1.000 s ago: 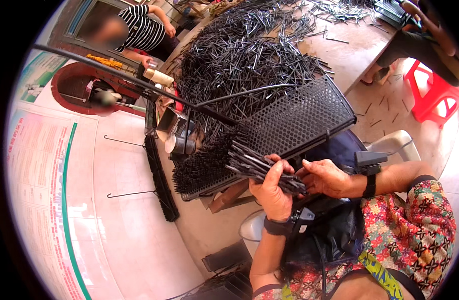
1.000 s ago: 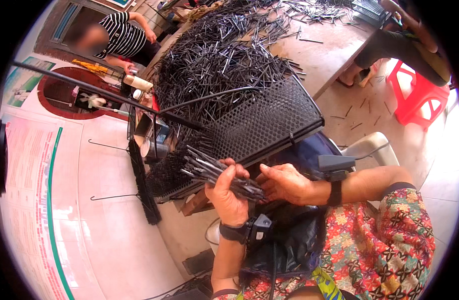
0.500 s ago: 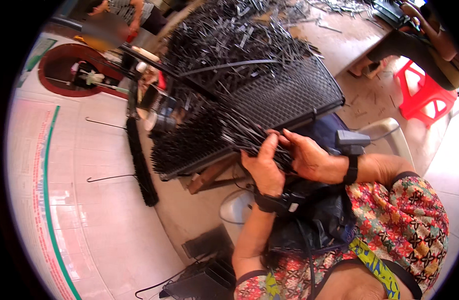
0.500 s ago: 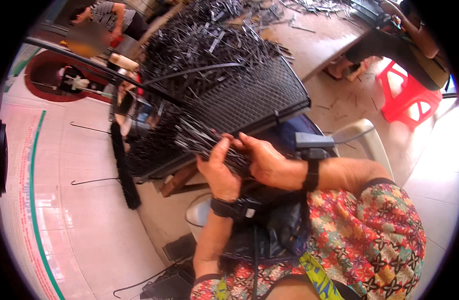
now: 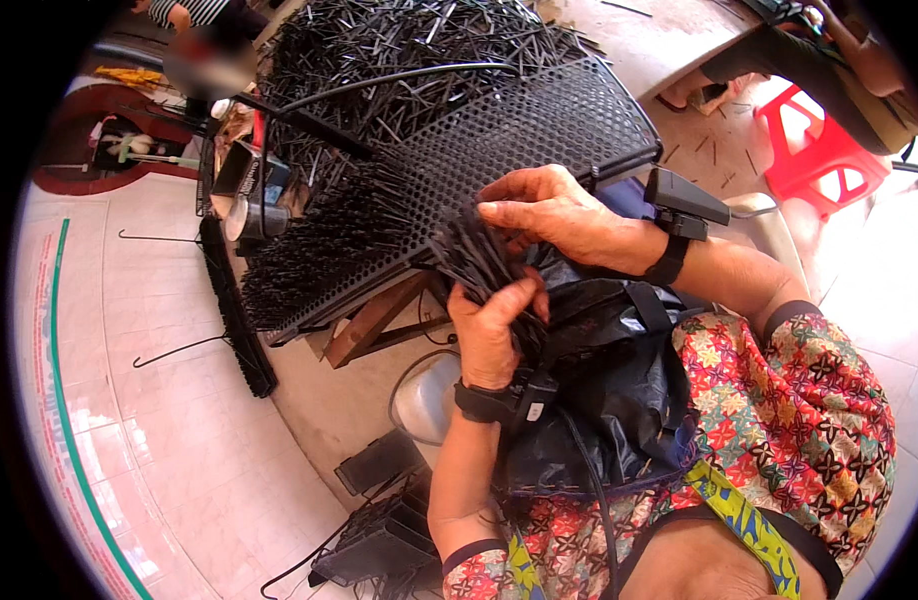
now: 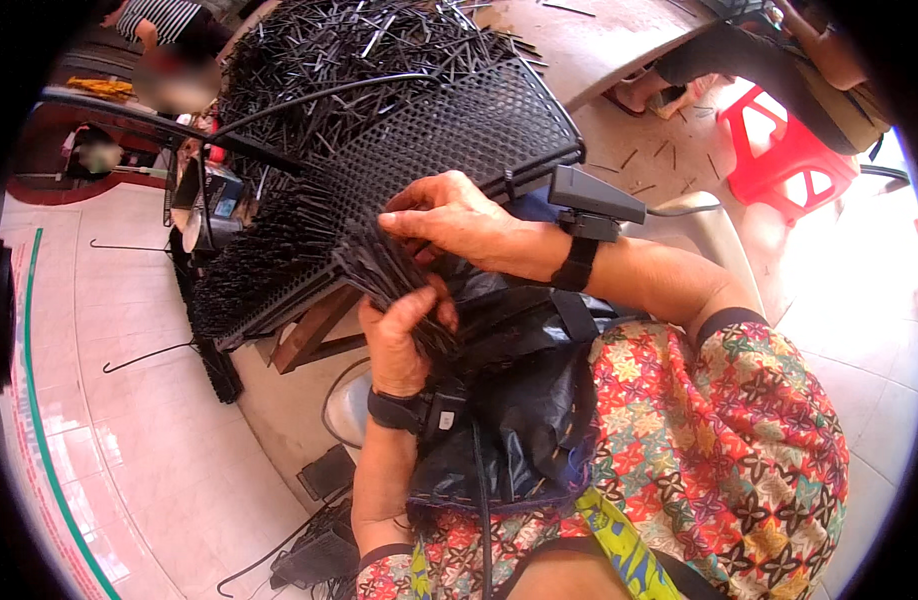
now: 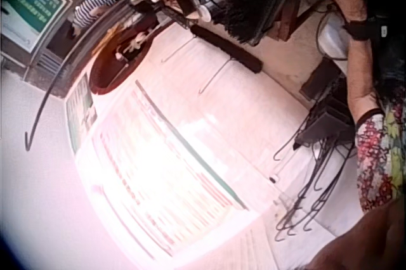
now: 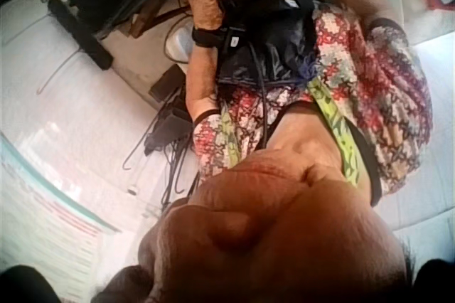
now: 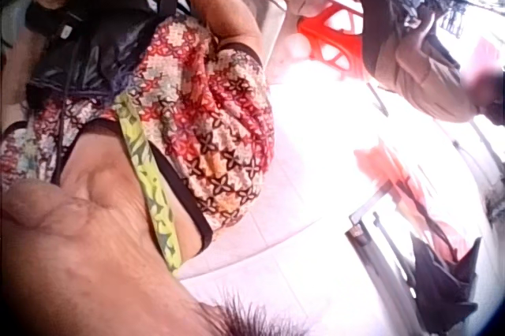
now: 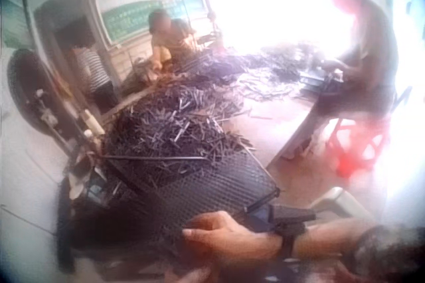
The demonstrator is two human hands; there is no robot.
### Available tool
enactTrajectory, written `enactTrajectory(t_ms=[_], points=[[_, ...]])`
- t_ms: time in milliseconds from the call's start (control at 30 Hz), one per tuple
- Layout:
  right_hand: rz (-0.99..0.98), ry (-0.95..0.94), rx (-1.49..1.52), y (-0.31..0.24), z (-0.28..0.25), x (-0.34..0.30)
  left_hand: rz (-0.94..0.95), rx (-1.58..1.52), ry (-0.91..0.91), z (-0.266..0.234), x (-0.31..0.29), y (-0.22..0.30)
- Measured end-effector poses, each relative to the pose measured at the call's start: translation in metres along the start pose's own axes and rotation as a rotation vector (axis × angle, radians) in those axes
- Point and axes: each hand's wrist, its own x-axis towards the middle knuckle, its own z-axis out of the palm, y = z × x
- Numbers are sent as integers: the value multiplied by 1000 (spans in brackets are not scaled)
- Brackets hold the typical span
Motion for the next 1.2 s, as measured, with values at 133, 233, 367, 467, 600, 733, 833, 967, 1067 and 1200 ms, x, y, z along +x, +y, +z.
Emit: enactTrajectory(t_ms=[133,233,367,467,600,733,833,967,1067,1200], points=[[-48,-70,-58,-1,-3,5,-58,-10,-42,-9,-7,2],[-37,-65,-207,-2,-9,6,-60,-1,1,-14,-5,-1],[-30,-42,-330,-17,-14,1,-87,36,111,-19,-2,-4],[-291,121,-320,-33,-13,15,-59,1,54,-26,-1,-8],[-598,121,-547,-49,-13,51,-66,-39,16,-19,2,-4],[-828,220,-776,-45,-9,93,-107,-139,20,-14,11,1],[-959,227,-858,-43,-2,110,-142,-124,27,-15,14,2],[-1108,210,-965,-40,2,117,-179,-138,33,-19,10,-2],[-1140,154,-1044,-42,0,116,-203,-134,36,-16,7,0],[-1103,95,-1114,-40,2,114,-206,-133,16,-15,3,2]])
